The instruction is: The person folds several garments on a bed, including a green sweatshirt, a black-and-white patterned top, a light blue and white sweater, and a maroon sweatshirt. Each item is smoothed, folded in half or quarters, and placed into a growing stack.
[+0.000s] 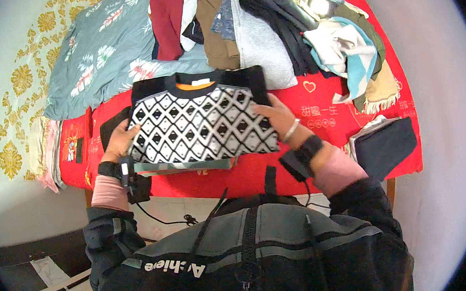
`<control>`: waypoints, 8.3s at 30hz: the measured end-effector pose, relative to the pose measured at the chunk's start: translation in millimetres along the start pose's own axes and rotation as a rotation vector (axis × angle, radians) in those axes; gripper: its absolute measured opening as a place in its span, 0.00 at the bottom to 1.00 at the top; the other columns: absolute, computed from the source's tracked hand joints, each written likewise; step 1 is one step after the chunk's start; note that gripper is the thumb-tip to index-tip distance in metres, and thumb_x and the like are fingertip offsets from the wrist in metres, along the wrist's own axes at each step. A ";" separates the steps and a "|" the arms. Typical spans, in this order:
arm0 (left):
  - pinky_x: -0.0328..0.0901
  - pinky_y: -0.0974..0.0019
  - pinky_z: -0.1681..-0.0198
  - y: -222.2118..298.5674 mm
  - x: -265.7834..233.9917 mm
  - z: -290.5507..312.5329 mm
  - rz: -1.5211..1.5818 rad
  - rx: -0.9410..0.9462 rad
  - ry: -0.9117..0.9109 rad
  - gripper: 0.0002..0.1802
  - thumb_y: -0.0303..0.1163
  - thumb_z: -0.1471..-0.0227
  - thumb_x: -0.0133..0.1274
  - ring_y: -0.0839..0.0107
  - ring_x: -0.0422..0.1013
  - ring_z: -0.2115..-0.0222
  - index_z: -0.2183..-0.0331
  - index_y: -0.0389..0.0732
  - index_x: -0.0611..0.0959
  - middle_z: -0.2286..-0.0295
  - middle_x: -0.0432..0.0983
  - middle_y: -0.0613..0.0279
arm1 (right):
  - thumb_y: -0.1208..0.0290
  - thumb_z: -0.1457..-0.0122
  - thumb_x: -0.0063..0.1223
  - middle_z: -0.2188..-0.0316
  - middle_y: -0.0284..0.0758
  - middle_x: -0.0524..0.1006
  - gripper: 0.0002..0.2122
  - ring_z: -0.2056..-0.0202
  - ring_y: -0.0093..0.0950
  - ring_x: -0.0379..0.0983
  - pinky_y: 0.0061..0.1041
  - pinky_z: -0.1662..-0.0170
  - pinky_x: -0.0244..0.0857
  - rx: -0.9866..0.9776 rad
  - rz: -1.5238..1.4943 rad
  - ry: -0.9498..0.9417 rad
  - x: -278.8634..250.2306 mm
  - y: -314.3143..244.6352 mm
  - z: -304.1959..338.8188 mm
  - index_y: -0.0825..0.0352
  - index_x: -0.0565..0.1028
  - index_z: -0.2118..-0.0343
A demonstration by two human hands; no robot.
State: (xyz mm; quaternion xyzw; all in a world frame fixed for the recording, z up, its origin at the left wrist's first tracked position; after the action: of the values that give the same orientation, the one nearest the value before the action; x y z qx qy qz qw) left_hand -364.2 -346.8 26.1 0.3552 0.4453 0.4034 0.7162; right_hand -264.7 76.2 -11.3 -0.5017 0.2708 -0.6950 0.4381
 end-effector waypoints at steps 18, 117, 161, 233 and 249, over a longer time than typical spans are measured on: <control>0.65 0.57 0.56 -112.3 -80.0 -24.5 -0.797 -0.042 0.352 0.28 0.39 0.52 0.54 0.50 0.71 0.60 0.50 0.38 0.72 0.62 0.74 0.44 | 0.69 0.44 0.51 0.68 0.39 0.74 0.21 0.67 0.30 0.72 0.26 0.61 0.67 -0.007 1.050 0.363 53.5 92.6 -41.5 0.72 0.65 0.48; 0.63 0.68 0.54 88.6 434.0 50.9 0.308 0.101 -0.797 0.21 0.32 0.46 0.51 0.72 0.68 0.59 0.52 0.32 0.70 0.60 0.73 0.61 | 0.61 0.49 0.51 0.68 0.53 0.75 0.19 0.65 0.49 0.73 0.41 0.60 0.66 -0.308 1.065 -0.228 -133.7 -7.2 110.3 0.71 0.69 0.59; 0.67 0.69 0.61 252.1 227.8 90.8 0.526 0.632 -0.311 0.11 0.22 0.54 0.48 0.72 0.72 0.67 0.64 0.35 0.75 0.68 0.76 0.60 | 0.73 0.45 0.50 0.46 0.41 0.65 0.24 0.46 0.31 0.62 0.32 0.43 0.55 -0.557 0.175 0.302 -35.7 -167.3 175.3 0.69 0.61 0.44; 0.57 0.61 0.46 310.0 237.7 208.8 0.024 0.732 -1.187 0.43 0.51 0.54 0.58 0.66 0.65 0.51 0.45 0.34 0.61 0.53 0.67 0.53 | 0.71 0.41 0.49 0.67 0.34 0.74 0.08 0.67 0.23 0.72 0.24 0.62 0.68 -0.795 -0.001 -0.213 24.7 -245.5 265.2 0.67 0.69 0.61; 0.65 0.65 0.53 259.5 279.4 204.1 0.456 0.186 -0.985 0.22 0.38 0.38 0.37 0.66 0.71 0.58 0.52 0.31 0.71 0.58 0.73 0.54 | 0.70 0.40 0.48 0.67 0.31 0.74 0.08 0.65 0.21 0.71 0.22 0.59 0.65 -0.740 -0.099 -0.095 25.5 -223.2 240.6 0.68 0.71 0.62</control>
State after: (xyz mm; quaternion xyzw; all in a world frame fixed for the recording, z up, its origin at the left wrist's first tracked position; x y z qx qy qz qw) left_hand -165.6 -17.9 224.9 0.6512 0.0032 0.2932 0.6999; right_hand -117.9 173.8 266.7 -0.6703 0.4584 -0.5463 0.2053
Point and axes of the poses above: each hand's wrist, its own z-axis away from the middle knuckle, its own x-axis out of the palm, y = z × x, the point moved 4 cm from there along -z, towards the middle knuckle
